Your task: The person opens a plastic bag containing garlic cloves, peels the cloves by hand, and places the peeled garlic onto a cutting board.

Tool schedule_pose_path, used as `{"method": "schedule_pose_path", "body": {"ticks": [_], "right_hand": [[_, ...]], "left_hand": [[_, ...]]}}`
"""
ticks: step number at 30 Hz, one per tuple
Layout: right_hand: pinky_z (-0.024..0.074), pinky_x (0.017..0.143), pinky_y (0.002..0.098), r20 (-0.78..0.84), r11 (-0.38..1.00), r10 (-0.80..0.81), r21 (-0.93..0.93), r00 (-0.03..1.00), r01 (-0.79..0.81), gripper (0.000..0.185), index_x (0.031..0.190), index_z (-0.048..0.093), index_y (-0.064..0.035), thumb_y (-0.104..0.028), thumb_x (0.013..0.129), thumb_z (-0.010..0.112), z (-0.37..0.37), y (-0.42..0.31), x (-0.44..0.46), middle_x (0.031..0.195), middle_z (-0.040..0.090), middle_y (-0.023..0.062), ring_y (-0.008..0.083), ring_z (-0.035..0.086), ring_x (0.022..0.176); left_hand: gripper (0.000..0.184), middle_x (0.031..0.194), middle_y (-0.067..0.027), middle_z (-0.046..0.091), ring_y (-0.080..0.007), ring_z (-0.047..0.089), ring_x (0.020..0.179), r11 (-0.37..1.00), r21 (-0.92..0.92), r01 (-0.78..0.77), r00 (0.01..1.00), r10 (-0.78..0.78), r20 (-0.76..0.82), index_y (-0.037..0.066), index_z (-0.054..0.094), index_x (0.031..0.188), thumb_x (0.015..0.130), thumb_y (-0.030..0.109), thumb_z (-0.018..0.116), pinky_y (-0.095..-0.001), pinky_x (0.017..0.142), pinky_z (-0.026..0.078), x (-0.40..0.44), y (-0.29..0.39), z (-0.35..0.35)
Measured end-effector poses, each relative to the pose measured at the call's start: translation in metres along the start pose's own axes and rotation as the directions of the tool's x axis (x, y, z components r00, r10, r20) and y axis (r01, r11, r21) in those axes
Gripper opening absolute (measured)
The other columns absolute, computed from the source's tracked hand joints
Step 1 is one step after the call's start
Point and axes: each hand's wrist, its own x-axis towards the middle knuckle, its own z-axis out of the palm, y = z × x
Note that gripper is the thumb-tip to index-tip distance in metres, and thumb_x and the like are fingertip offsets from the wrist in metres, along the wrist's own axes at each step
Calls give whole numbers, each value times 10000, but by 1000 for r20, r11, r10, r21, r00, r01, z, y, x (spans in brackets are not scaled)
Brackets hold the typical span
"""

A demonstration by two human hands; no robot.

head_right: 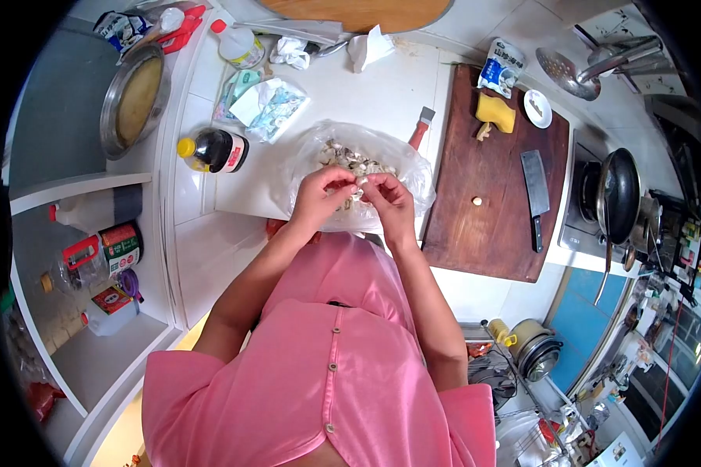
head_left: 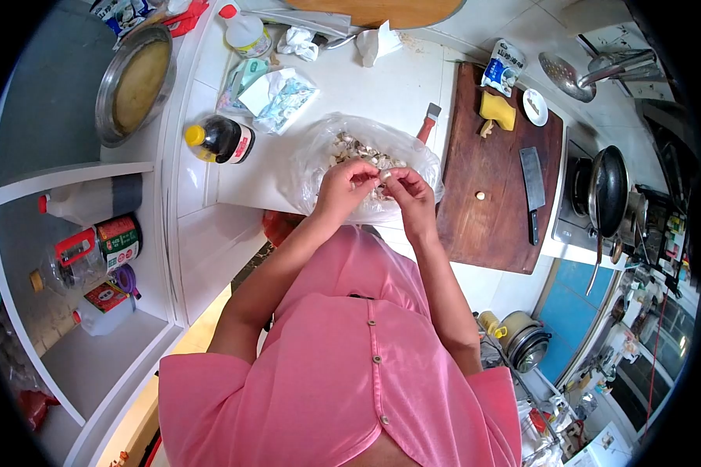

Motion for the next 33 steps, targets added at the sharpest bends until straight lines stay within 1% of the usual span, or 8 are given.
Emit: {"method": "schedule_pose_path", "body": {"ticks": [1,5,11,16,19,23,29,33], "right_hand": [[499,749,245,3,996,-55,-75,998,55,97,991,599,-36,-75,903,590,2,-1,-1,892,629,29,111,604,781],[497,735,238,79,990,-92,-102,993,99,111,983,580,3,-48,888,602,8,-13,-3,901,618,36,95,593,778],[514,754,247,163,969,-60,-229,985,97,107,995,556,24,-20,898,575,13,-28,-12,907,621,59,122,627,836],[526,781,262,232,921,-22,-374,972,110,129,1017,555,39,-19,902,567,12,-41,-16,918,624,69,141,633,856],[518,730,239,217,925,5,-372,976,78,94,961,560,23,-10,882,596,14,-42,-18,853,626,58,122,638,816],[515,713,236,218,928,37,-370,975,48,85,949,563,19,-16,880,601,13,-40,-20,850,627,51,117,637,798],[512,702,232,239,936,42,-348,970,45,77,943,566,18,-13,881,599,11,-35,-21,853,628,47,111,635,787],[515,706,235,244,945,32,-323,969,51,78,952,568,20,-20,889,592,10,-34,-21,854,628,44,111,634,784]], "left_hand": [[148,873,-60,650,-147,626,801,998,38,-40,999,41,-22,-3,629,940,794,-10,651,-255,724,504,-1,13,0],[106,864,-100,630,-240,633,758,957,100,-273,962,274,0,16,620,889,784,10,631,-302,660,507,2,23,-6],[82,874,-85,625,-263,621,759,879,210,-429,895,381,234,22,625,869,793,53,622,-333,662,494,11,34,-28],[88,873,-85,631,-263,624,777,868,192,-457,850,363,382,27,633,864,784,63,640,-337,676,497,15,37,-39],[91,873,-94,628,-272,620,782,876,179,-448,830,333,447,29,632,865,784,69,644,-341,677,494,17,39,-43],[92,850,-94,608,-284,606,758,882,184,-434,800,283,529,35,617,873,790,71,633,-352,658,479,19,42,-45],[85,825,-88,581,-277,589,747,883,146,-447,765,292,574,40,586,864,789,59,620,-361,656,463,21,44,-47],[117,824,-87,555,-276,568,753,906,197,-374,793,203,574,29,518,864,794,52,608,-348,665,450,17,39,-43]]}}
